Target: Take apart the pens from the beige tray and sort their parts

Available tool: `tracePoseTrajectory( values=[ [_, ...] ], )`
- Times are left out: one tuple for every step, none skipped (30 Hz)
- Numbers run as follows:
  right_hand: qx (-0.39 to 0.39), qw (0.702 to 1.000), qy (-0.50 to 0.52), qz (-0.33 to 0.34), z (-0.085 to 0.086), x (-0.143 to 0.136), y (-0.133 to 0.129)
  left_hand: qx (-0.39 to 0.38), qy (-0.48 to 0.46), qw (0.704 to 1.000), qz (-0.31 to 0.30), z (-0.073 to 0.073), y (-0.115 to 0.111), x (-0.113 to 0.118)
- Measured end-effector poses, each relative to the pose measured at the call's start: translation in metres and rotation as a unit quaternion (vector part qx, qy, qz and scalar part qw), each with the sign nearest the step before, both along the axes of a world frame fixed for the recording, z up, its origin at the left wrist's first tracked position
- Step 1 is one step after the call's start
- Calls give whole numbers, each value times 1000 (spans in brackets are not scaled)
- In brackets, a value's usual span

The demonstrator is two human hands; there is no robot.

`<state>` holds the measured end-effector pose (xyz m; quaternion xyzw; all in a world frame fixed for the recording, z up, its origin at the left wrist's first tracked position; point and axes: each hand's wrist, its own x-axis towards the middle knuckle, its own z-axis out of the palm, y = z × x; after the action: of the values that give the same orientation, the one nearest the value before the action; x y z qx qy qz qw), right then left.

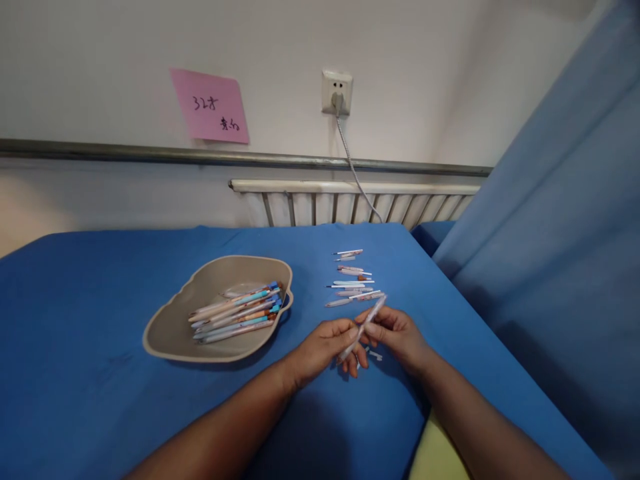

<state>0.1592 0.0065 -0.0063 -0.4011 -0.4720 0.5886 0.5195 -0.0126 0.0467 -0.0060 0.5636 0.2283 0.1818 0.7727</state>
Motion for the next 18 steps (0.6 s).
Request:
tracePoseTrajectory(
  values=[
    [0, 1000, -3, -1, -1, 0, 0, -3, -1, 1000, -1, -1, 0, 0],
    [1, 1000, -10, -6, -2, 0, 0, -2, -1, 1000, 0, -2, 0, -1],
    [2, 1000, -20, -14, -2, 0, -1, 3, -1, 1000, 4, -3, -1, -1],
    [3, 999, -33, -24, -2, -1, -2, 10, -2, 1000, 9, -4, -2, -1],
    [3, 998, -47, -35, -2, -2, -3, 18, -4, 1000, 14, -4, -3, 0],
    [3, 997, -58, -44, -2, -4, -4, 23, -5, 999, 21, -5, -4, 0],
    [2, 996, -66, -51, -1, -5, -5, 26, -7, 999, 27, -5, -5, 0],
    [1, 996, -70, -54, 0, -6, -7, 26, -7, 999, 32, -5, -7, 0],
    [0, 996, -69, -52, 2, -8, -8, 26, -6, 999, 38, -4, -8, 0],
    [-1, 997, -66, -50, 3, -9, -9, 25, -7, 999, 44, -3, -9, 1],
    [-3, 997, -63, -44, 4, -10, -11, 23, -6, 998, 50, -2, -11, 1],
    [-5, 997, -62, -41, 5, -10, -12, 21, -5, 998, 55, -1, -12, 1],
    [-7, 997, -63, -38, 5, -10, -12, 20, -4, 998, 59, 0, -13, 1],
    [-8, 997, -67, -37, 5, -10, -13, 18, -4, 998, 64, 0, -14, 1],
    [-8, 997, -70, -40, 4, -9, -13, 16, -4, 997, 70, 1, -15, 1],
    [-6, 996, -73, -44, 3, -8, -13, 13, -6, 997, 76, 2, -16, 2],
    [-3, 996, -72, -49, 2, -7, -14, 9, -8, 997, 80, 2, -16, 2],
    [1, 996, -66, -54, 0, -6, -13, 5, -10, 996, 84, 2, -16, 2]
  ],
)
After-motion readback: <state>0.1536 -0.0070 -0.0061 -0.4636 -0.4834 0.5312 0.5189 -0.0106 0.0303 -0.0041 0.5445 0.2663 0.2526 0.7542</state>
